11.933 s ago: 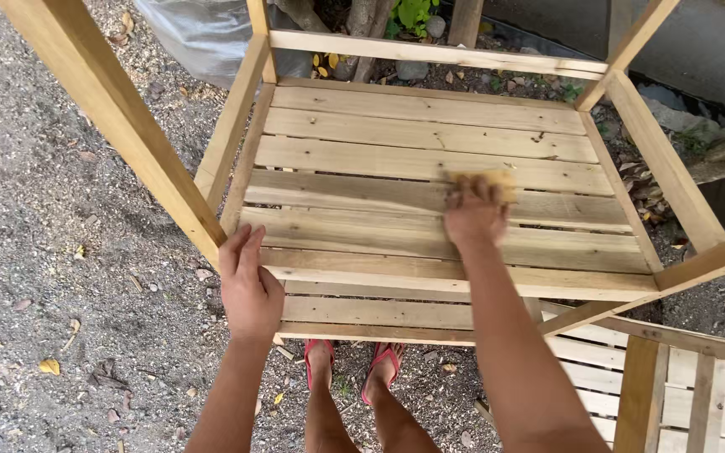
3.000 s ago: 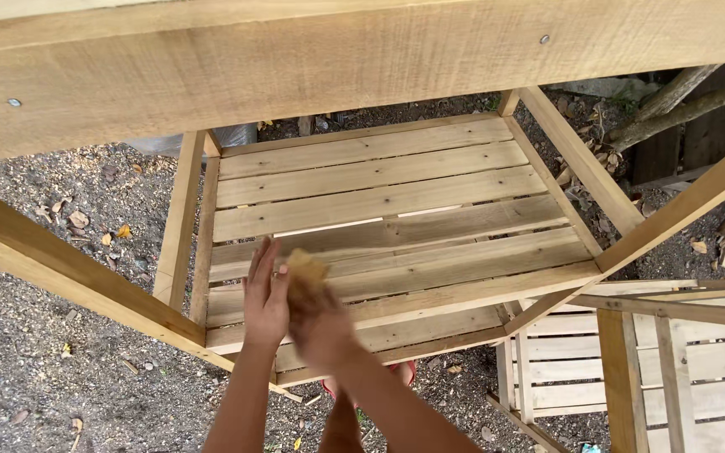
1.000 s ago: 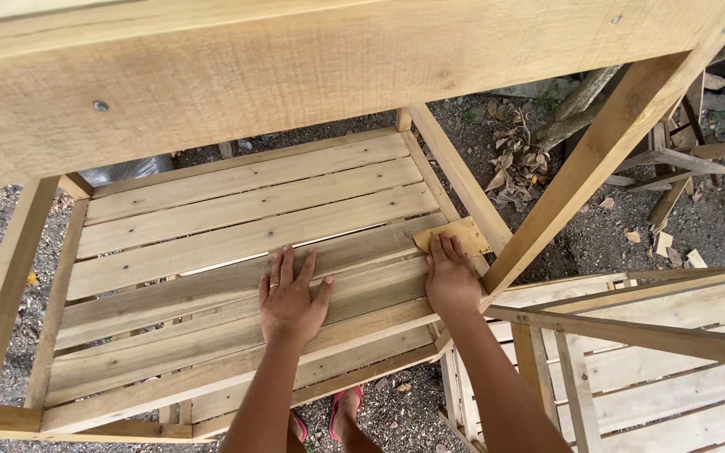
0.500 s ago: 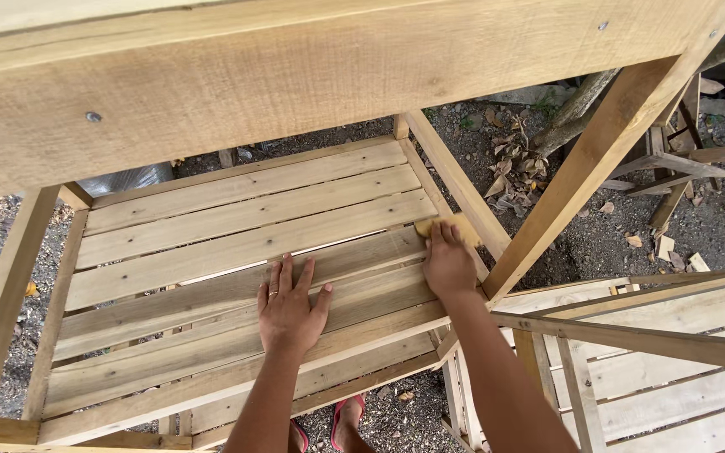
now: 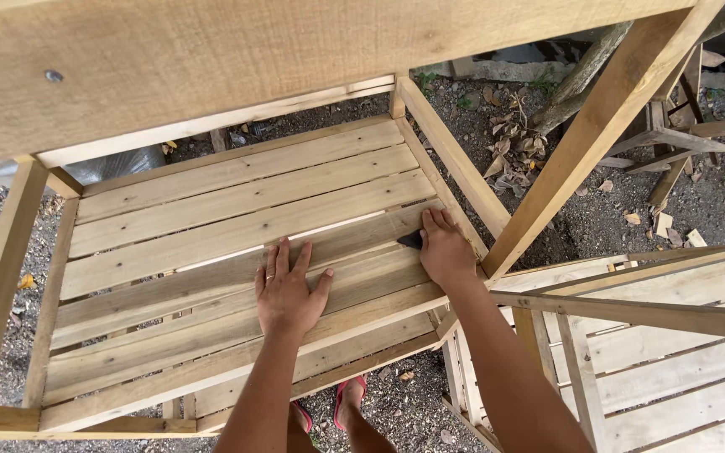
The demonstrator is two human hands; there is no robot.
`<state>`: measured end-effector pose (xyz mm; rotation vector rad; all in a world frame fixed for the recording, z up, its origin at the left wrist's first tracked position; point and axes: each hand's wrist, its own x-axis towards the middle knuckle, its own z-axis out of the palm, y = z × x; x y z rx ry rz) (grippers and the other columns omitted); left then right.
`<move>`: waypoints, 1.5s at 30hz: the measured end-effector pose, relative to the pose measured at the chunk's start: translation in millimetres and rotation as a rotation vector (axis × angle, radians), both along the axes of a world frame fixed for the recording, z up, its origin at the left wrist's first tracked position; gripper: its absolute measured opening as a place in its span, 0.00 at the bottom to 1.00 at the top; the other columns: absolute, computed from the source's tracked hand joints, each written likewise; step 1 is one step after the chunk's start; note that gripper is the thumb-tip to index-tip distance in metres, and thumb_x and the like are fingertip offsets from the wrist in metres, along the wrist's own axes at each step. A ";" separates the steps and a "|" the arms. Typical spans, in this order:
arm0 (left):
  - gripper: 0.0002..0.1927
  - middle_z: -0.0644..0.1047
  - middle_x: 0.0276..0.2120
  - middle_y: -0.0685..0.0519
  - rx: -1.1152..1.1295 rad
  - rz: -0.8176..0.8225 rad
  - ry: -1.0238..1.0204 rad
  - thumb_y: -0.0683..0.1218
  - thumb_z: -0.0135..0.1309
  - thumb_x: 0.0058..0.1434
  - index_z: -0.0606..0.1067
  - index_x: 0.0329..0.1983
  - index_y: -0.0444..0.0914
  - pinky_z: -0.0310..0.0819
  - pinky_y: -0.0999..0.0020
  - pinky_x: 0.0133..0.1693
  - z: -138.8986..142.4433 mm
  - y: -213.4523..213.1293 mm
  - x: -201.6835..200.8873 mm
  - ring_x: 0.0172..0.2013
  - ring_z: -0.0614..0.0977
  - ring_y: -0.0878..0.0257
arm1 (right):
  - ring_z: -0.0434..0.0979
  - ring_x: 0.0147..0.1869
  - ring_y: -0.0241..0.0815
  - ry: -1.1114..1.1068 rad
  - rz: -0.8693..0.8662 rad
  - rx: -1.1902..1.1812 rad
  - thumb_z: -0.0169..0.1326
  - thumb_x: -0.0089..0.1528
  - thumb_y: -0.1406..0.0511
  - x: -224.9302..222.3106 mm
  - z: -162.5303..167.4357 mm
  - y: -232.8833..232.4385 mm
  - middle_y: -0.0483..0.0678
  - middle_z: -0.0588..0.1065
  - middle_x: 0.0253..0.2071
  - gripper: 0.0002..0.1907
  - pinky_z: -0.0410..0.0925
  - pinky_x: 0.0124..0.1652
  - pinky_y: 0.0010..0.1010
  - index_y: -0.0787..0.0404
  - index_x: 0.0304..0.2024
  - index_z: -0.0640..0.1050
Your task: The person sands the surfaces of a wooden shelving unit using a sanding block. They work on the top shelf edges and slats, then move to the middle shelf, sanding each plank and frame section systematically.
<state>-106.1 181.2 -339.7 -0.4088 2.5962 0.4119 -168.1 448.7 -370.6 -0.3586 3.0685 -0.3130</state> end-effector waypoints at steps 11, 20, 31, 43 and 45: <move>0.39 0.40 0.78 0.59 -0.001 -0.017 -0.073 0.73 0.31 0.64 0.46 0.77 0.61 0.35 0.58 0.73 0.9 0.3 -1.2 0.76 0.41 0.62 | 0.59 0.73 0.59 -0.162 0.048 -0.079 0.62 0.51 0.42 63.0 50.1 24.3 0.61 0.61 0.72 0.53 0.61 0.63 0.44 0.69 0.66 0.65; 0.39 0.41 0.78 0.57 0.006 -0.017 -0.029 0.73 0.32 0.64 0.46 0.77 0.60 0.36 0.57 0.72 -4.4 -0.1 0.9 0.76 0.42 0.61 | 0.52 0.78 0.60 -0.218 0.053 0.038 0.60 0.57 0.44 22.8 16.2 41.8 0.61 0.58 0.74 0.52 0.55 0.69 0.44 0.69 0.71 0.59; 0.39 0.43 0.78 0.56 0.001 -0.013 0.020 0.73 0.33 0.64 0.50 0.77 0.60 0.37 0.55 0.72 -10.9 -0.3 3.6 0.76 0.44 0.60 | 0.60 0.77 0.53 -0.137 0.129 0.047 0.48 0.68 0.61 35.3 16.7 -7.9 0.52 0.67 0.70 0.21 0.63 0.69 0.42 0.61 0.63 0.74; 0.36 0.41 0.78 0.59 0.012 -0.005 -0.004 0.70 0.28 0.66 0.48 0.77 0.61 0.35 0.56 0.72 -5.9 -1.2 0.9 0.76 0.43 0.61 | 0.68 0.73 0.50 0.005 0.377 -0.111 0.39 0.69 0.71 61.7 19.6 -48.1 0.50 0.64 0.72 0.22 0.75 0.53 0.35 0.58 0.66 0.70; 0.35 0.43 0.78 0.59 0.027 0.008 0.003 0.69 0.28 0.67 0.49 0.77 0.61 0.35 0.56 0.73 -6.5 -1.3 2.4 0.76 0.43 0.61 | 0.67 0.74 0.50 -0.058 0.234 -0.050 0.39 0.68 0.72 41.8 25.2 -37.8 0.49 0.63 0.73 0.24 0.73 0.56 0.36 0.57 0.66 0.69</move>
